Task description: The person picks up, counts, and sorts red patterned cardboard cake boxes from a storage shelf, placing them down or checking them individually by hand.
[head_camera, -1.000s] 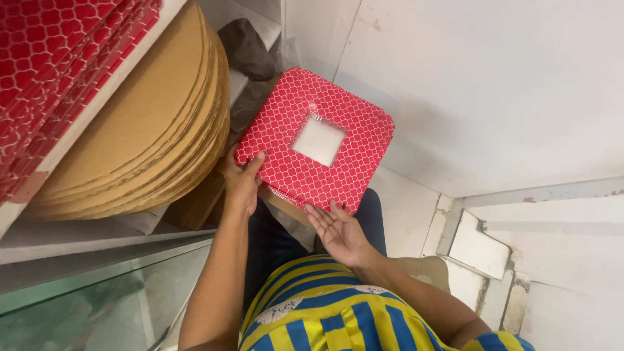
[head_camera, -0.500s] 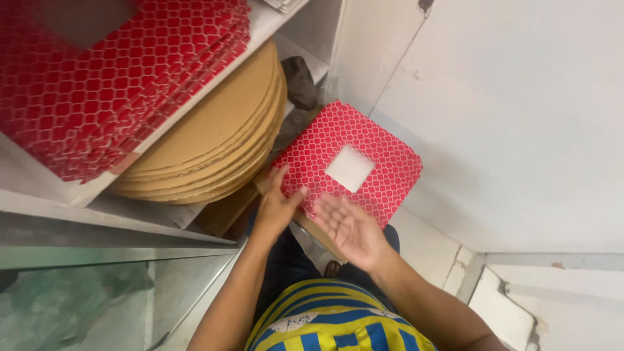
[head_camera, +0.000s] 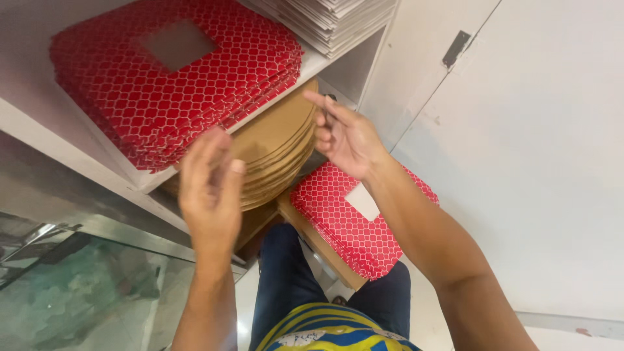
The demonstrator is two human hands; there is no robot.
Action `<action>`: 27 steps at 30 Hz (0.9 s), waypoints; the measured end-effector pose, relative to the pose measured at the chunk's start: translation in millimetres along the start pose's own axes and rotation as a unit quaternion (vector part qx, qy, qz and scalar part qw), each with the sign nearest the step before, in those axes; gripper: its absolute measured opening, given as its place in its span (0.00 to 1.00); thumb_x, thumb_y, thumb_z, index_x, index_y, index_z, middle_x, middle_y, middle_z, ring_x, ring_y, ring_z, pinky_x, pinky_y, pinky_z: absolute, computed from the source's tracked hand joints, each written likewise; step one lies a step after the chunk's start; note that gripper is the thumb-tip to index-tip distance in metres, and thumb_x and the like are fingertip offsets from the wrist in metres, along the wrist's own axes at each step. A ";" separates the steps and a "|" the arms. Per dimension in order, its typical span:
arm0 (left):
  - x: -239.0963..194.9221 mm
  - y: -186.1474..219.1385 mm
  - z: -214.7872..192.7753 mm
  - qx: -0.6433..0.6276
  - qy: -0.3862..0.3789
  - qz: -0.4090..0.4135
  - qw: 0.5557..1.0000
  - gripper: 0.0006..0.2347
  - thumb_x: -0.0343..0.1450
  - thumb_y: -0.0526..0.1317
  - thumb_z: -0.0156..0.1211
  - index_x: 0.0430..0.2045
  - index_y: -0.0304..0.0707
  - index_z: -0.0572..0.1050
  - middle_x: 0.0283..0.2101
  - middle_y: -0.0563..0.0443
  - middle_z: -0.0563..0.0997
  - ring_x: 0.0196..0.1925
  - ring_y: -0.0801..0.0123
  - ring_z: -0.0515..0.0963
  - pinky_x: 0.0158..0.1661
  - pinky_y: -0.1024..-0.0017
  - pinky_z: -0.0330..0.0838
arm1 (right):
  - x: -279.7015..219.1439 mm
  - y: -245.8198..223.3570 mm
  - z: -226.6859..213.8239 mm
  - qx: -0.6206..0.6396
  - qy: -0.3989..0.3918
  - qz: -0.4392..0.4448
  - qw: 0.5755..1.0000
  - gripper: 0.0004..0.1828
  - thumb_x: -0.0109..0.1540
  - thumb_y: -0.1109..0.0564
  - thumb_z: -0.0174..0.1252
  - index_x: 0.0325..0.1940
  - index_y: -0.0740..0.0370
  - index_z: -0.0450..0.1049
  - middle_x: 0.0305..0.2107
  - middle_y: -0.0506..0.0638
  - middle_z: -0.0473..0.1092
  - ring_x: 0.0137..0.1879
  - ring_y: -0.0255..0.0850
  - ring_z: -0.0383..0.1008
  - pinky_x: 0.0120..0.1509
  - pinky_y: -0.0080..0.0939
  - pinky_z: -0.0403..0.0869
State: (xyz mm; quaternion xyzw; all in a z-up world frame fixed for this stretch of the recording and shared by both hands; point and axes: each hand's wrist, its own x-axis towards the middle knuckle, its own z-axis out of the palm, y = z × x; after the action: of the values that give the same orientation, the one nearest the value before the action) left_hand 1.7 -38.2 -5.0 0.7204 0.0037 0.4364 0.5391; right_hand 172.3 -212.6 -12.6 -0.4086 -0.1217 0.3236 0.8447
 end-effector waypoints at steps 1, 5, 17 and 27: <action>3.6 -0.1 -5.5 0.000 0.002 0.003 1.000 0.15 0.73 0.28 0.59 0.55 0.28 0.71 0.59 0.33 0.68 0.64 0.44 0.72 0.59 0.57 0.73 | 7.3 -3.7 5.1 -0.002 -0.003 -0.002 1.000 0.28 0.70 0.49 0.45 0.72 0.66 0.58 0.27 0.42 0.71 0.26 0.28 0.72 0.27 0.27 0.74; 17.1 -1.9 -24.5 0.072 0.068 0.067 0.993 0.17 0.75 0.27 0.58 0.59 0.25 0.68 0.61 0.33 0.64 0.64 0.43 0.70 0.59 0.57 0.70 | 38.0 -16.7 16.4 -0.086 0.020 -0.021 0.996 0.25 0.70 0.49 0.46 0.69 0.61 0.64 0.26 0.40 0.65 0.24 0.25 0.65 0.23 0.20 0.66; 29.2 -24.6 -35.7 0.246 0.108 0.092 0.959 0.20 0.76 0.33 0.59 0.65 0.32 0.65 0.67 0.33 0.57 0.72 0.40 0.58 0.69 0.45 0.52 | 77.5 -28.2 11.8 -0.171 0.085 -0.026 0.981 0.21 0.68 0.52 0.47 0.63 0.62 0.68 0.24 0.44 0.69 0.20 0.27 0.64 0.16 0.20 0.61; 24.2 -34.0 -32.5 0.284 0.108 0.075 0.950 0.25 0.75 0.36 0.61 0.67 0.31 0.62 0.68 0.26 0.55 0.71 0.32 0.57 0.66 0.40 0.54 | 107.8 -42.5 -1.7 -0.337 0.123 -0.074 0.930 0.20 0.67 0.54 0.48 0.61 0.63 0.70 0.21 0.50 0.69 0.15 0.30 0.64 0.11 0.23 0.60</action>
State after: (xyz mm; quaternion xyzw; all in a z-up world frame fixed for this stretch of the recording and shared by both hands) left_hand 11.9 12.6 -15.2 0.7903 0.1318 0.5315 0.2748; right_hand 274.1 -163.4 12.6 -0.6959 -0.1488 0.1474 0.6869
